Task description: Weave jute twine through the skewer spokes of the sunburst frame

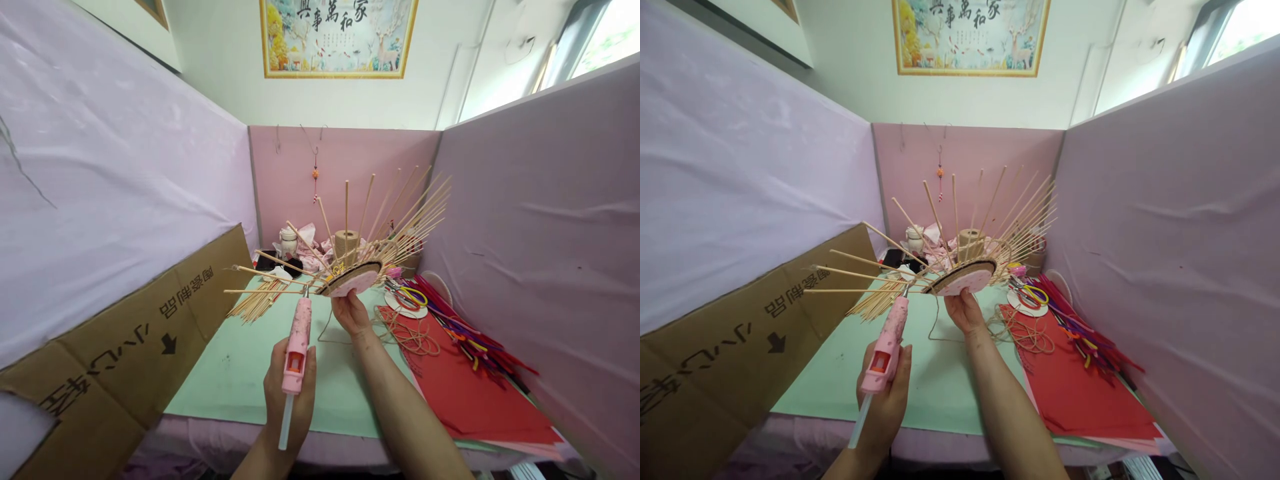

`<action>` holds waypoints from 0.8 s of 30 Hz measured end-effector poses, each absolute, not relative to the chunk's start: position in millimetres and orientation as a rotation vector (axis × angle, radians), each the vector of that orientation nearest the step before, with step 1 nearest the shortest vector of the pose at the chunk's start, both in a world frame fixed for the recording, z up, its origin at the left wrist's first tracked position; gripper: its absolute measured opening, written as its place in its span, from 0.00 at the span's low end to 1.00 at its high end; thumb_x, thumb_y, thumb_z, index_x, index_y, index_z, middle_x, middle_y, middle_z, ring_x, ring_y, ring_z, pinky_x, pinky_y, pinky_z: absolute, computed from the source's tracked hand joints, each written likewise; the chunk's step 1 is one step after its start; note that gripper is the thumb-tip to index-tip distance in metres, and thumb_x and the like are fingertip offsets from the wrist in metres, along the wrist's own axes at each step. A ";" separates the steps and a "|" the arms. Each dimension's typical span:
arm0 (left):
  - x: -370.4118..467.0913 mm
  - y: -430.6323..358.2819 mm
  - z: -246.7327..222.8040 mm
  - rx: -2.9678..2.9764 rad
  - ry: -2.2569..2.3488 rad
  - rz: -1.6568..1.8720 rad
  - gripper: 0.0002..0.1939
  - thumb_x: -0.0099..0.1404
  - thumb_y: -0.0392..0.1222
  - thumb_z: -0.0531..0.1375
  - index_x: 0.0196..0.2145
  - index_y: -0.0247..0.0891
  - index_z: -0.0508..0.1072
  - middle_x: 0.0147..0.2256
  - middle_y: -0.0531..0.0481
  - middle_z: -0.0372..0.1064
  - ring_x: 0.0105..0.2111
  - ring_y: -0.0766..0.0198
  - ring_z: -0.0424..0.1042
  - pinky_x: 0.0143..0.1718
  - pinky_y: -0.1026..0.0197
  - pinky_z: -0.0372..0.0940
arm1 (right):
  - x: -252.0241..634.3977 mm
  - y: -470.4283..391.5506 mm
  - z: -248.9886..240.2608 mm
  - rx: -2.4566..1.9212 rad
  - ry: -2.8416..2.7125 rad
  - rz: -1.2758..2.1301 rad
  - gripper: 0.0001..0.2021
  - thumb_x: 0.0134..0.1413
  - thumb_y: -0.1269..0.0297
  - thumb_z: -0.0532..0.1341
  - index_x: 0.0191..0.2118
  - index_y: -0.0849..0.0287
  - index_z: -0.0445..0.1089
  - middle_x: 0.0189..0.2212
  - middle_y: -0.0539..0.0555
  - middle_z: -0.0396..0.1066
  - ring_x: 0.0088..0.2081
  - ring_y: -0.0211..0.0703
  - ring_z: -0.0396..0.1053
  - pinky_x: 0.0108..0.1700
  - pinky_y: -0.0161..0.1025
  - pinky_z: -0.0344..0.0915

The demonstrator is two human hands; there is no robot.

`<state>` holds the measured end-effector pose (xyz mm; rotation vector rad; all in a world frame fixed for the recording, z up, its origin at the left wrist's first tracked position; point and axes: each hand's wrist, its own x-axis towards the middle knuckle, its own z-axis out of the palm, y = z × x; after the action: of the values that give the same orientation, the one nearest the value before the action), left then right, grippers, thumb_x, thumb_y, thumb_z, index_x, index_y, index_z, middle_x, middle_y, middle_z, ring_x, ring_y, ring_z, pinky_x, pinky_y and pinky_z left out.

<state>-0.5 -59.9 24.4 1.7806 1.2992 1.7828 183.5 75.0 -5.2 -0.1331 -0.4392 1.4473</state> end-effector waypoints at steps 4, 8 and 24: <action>0.6 -60.5 28.1 1.797 1.318 1.812 0.11 0.62 0.46 0.59 0.38 0.37 0.67 0.24 0.54 0.67 0.21 0.66 0.65 0.24 0.64 0.62 | 183.6 75.2 -5.3 -0.137 -0.461 1.446 0.07 0.51 0.70 0.65 0.38 0.55 0.72 0.38 0.46 0.78 0.44 0.32 0.73 0.54 0.34 0.66; 2.1 -62.1 31.5 1.766 1.310 1.817 0.11 0.62 0.47 0.58 0.37 0.37 0.67 0.22 0.55 0.63 0.19 0.67 0.62 0.23 0.64 0.61 | 182.7 73.8 -3.4 -0.134 -0.469 1.451 0.07 0.52 0.69 0.64 0.38 0.55 0.72 0.39 0.47 0.78 0.44 0.33 0.73 0.53 0.35 0.67; 0.8 -61.5 33.8 1.776 1.299 1.812 0.08 0.62 0.45 0.58 0.35 0.39 0.66 0.22 0.57 0.61 0.21 0.67 0.60 0.24 0.65 0.60 | 179.1 69.9 2.2 -0.113 -0.445 1.444 0.06 0.53 0.70 0.63 0.37 0.55 0.72 0.36 0.47 0.78 0.42 0.32 0.74 0.50 0.33 0.70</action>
<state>0.8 -61.5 33.8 1.7763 1.2987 1.8119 179.1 69.9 2.2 -0.1128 -0.4446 1.4439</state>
